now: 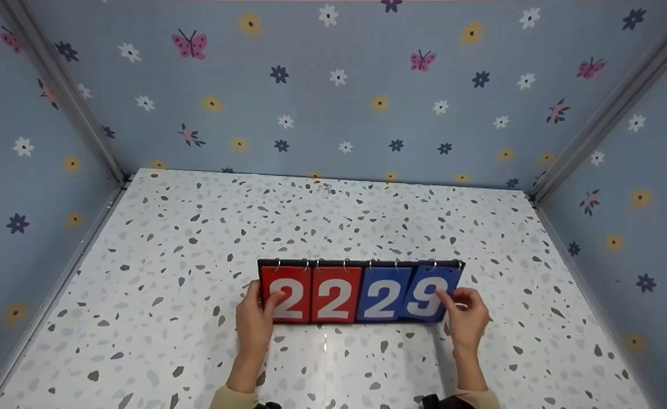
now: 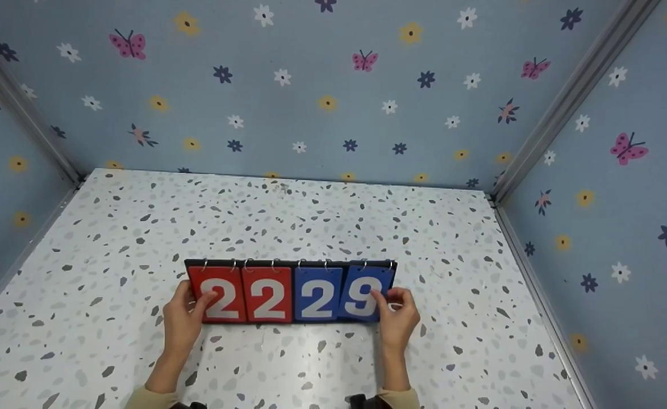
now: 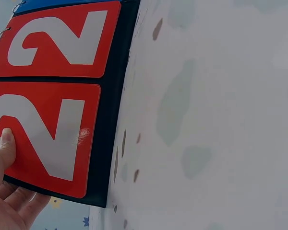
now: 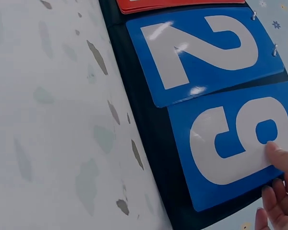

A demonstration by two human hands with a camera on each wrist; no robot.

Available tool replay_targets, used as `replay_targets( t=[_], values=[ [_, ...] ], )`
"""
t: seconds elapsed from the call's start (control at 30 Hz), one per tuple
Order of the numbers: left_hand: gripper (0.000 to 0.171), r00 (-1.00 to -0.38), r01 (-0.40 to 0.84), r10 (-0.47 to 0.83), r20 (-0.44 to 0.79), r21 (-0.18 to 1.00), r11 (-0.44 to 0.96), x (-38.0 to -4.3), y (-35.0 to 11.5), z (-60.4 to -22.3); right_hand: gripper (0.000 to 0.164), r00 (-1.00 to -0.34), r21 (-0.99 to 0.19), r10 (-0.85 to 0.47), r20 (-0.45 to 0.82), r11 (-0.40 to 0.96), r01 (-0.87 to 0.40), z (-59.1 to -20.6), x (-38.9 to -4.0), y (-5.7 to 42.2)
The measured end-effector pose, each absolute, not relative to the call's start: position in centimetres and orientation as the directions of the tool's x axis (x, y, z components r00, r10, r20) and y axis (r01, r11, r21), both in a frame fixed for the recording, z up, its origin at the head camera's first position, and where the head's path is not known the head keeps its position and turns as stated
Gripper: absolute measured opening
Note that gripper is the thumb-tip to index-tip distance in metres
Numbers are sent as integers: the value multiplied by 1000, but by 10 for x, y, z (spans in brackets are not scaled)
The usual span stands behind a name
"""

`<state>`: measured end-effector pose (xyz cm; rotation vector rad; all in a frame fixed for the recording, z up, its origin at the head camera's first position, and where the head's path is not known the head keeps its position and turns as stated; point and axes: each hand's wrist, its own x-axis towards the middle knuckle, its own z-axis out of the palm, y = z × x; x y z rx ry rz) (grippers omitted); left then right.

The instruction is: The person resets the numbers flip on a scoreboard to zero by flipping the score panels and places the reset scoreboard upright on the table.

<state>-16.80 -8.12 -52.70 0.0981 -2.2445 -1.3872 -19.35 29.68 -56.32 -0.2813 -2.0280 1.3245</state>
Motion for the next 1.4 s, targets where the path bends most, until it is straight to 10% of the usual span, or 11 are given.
replay_targets(
  t=[0.27, 0.6, 0.9, 1.4],
  values=[
    [33, -877, 198, -308, 369, 861, 468, -168, -81, -526, 25, -760, -892, 542, 358, 440, -106, -562, -190, 296],
    [33, -886, 182, -309, 347, 871, 457, -166, -81, -526, 39, -784, -862, 403, 472, 397, -315, -500, -153, 274],
    [35, -876, 208, -300, 377, 858, 471, -168, -81, -527, 21, -824, -870, 332, 460, 352, -344, -572, -174, 338],
    [34, -881, 201, -303, 364, 866, 458, -168, -81, -527, 21, -908, -907, 94, 407, -73, -414, -453, -142, 312]
  ],
)
